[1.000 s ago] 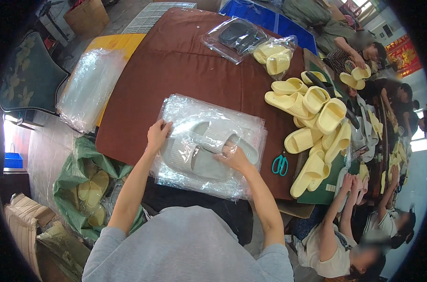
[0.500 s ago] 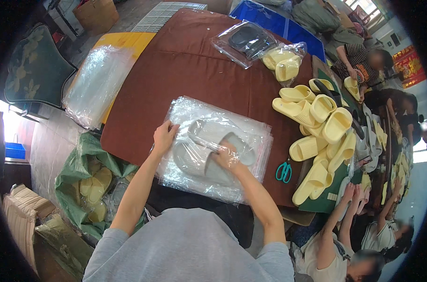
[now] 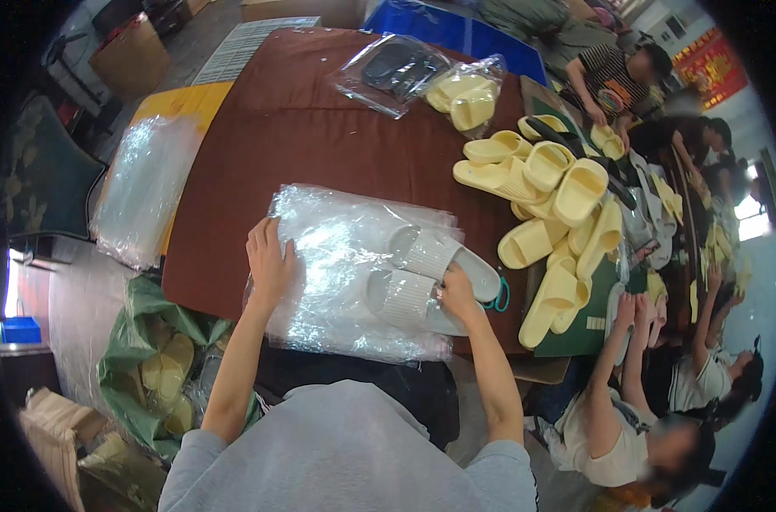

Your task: The person packages pairs of slippers into plastic bags by hand and places the packaged slippers on the table.

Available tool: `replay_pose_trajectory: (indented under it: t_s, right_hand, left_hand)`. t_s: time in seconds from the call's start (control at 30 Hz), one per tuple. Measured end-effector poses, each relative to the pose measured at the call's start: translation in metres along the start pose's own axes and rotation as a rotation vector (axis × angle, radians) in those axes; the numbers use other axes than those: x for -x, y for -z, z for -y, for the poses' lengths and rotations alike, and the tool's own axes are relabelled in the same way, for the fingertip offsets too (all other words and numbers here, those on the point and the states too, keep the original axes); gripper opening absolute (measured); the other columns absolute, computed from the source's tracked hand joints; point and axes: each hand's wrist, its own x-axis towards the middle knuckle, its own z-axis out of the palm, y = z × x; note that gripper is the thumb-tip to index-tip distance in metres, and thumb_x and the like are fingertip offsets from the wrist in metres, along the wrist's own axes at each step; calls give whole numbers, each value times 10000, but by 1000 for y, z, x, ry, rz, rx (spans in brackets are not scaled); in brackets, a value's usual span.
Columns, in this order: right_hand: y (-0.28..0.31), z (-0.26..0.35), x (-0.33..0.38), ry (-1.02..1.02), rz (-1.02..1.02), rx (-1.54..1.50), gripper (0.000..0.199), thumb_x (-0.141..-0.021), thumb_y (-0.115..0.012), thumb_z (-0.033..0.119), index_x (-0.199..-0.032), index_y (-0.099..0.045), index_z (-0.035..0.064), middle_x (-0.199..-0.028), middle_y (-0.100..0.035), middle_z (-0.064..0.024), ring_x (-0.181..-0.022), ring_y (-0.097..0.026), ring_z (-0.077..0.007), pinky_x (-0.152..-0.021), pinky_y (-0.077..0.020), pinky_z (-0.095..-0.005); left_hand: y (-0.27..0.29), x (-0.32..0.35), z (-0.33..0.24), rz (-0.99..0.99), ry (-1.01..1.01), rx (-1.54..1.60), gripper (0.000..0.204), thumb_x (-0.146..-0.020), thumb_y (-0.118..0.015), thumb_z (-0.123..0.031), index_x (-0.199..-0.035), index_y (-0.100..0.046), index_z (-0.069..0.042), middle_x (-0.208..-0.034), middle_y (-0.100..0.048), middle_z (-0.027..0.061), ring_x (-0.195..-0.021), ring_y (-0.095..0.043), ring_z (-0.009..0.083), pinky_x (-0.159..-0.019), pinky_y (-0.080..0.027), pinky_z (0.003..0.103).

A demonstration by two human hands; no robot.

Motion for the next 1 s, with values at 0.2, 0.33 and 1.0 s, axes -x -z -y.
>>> replay_pose_trajectory:
  t_s: [0.2, 0.33, 1.0]
  right_hand:
    - [-12, -21, 2, 68, -38, 106, 376, -742, -656, 116, -1116, -685, 92, -1175, -612, -193, -1112, -551, -409, -937, -478, -465]
    - [-8, -8, 8, -8, -102, 127, 354, -737, -658, 119, -1087, -690, 75, -1150, -618, -192, -1089, -556, -413, -914, -484, -474]
    - [391, -6, -51, -397, -757, 641, 443, -826, -697, 306, -1008, -638, -93, -1026, -653, -313, -992, -621, -451, -860, -474, -489]
  left_hand:
    - [-31, 5, -5, 291, -152, -86, 678, -893, -632, -348, -1469, -421, -58, -1617, -230, 117, -1497, -126, 393, -1192, -65, 613]
    - [-39, 20, 10, 321, -100, -138, 738, -854, -643, -464, -1495, -421, -174, -1626, -187, 151, -1505, -63, 402, -1189, -14, 614]
    - [-39, 13, 0, 326, -47, -163, 721, -855, -619, -516, -1488, -439, -222, -1641, -177, 74, -1514, -68, 364, -1134, 41, 710]
